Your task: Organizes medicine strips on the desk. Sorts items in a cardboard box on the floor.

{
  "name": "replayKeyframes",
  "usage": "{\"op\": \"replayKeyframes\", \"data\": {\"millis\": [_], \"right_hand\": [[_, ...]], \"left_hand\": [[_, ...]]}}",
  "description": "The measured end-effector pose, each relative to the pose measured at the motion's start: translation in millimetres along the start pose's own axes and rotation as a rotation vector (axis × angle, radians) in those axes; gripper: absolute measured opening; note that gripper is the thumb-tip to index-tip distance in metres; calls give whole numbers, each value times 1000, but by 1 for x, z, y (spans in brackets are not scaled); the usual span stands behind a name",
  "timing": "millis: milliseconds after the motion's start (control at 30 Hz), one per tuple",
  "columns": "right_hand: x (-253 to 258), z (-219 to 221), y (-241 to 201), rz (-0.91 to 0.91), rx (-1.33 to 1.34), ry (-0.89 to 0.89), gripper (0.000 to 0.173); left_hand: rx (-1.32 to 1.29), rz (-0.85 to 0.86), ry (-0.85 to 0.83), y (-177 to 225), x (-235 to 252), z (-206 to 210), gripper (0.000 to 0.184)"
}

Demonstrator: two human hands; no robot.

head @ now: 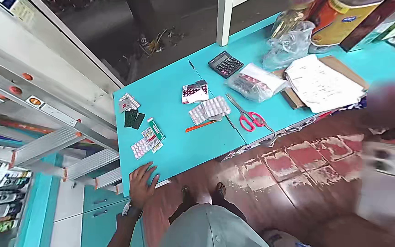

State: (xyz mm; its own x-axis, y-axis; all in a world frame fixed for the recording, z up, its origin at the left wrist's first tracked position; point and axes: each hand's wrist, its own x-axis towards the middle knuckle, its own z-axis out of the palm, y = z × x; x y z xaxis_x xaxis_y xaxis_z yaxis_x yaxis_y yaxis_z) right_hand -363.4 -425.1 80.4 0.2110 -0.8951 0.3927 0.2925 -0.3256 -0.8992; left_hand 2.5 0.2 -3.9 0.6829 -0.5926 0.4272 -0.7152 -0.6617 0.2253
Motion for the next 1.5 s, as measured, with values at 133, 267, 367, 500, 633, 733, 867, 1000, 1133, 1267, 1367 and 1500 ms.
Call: {"op": "replayKeyframes", "data": {"millis": [133, 267, 367, 500, 633, 733, 867, 1000, 1133, 1267, 1367, 1500], "right_hand": [[-62, 133, 11, -321, -396, -406, 20], [-121, 219, 60, -724, -678, -644, 33], [-158, 247, 80, -752, -811, -646, 37], [-179, 280, 69, -625, -1011, -658, 45], [-193, 297, 59, -469, -1165, -782, 60], [-186, 301, 43, -238, -998, -892, 62], [-172, 306, 38, 23, -807, -674, 55], [-173, 324, 55, -56, -997, -654, 75], [-172, 327, 58, -78, -999, -649, 71], [-174, 329, 58, -74, -1017, -648, 69], [-175, 331, 60, -105, -1037, -634, 67], [-171, 335, 62, -139, -1037, -594, 62]], "left_hand": [[-26, 14, 29, -2, -3, 2, 41], [-45, 19, 36, -5, -7, 4, 40], [-49, -2, 33, -3, -8, 2, 40], [-117, -15, -27, -7, -6, -4, 37], [-221, 56, -169, -27, -2, -15, 36], [-275, 92, -148, -37, -1, -13, 35], [-279, 83, -123, -33, -2, -11, 34], [-264, 80, -114, -34, -1, -10, 34], [-241, 74, -123, -30, -2, -11, 33], [-215, 64, -102, -28, -2, -10, 33], [-208, 72, -95, -28, -2, -10, 33], [-204, 81, -100, -28, -2, -10, 33]]}}
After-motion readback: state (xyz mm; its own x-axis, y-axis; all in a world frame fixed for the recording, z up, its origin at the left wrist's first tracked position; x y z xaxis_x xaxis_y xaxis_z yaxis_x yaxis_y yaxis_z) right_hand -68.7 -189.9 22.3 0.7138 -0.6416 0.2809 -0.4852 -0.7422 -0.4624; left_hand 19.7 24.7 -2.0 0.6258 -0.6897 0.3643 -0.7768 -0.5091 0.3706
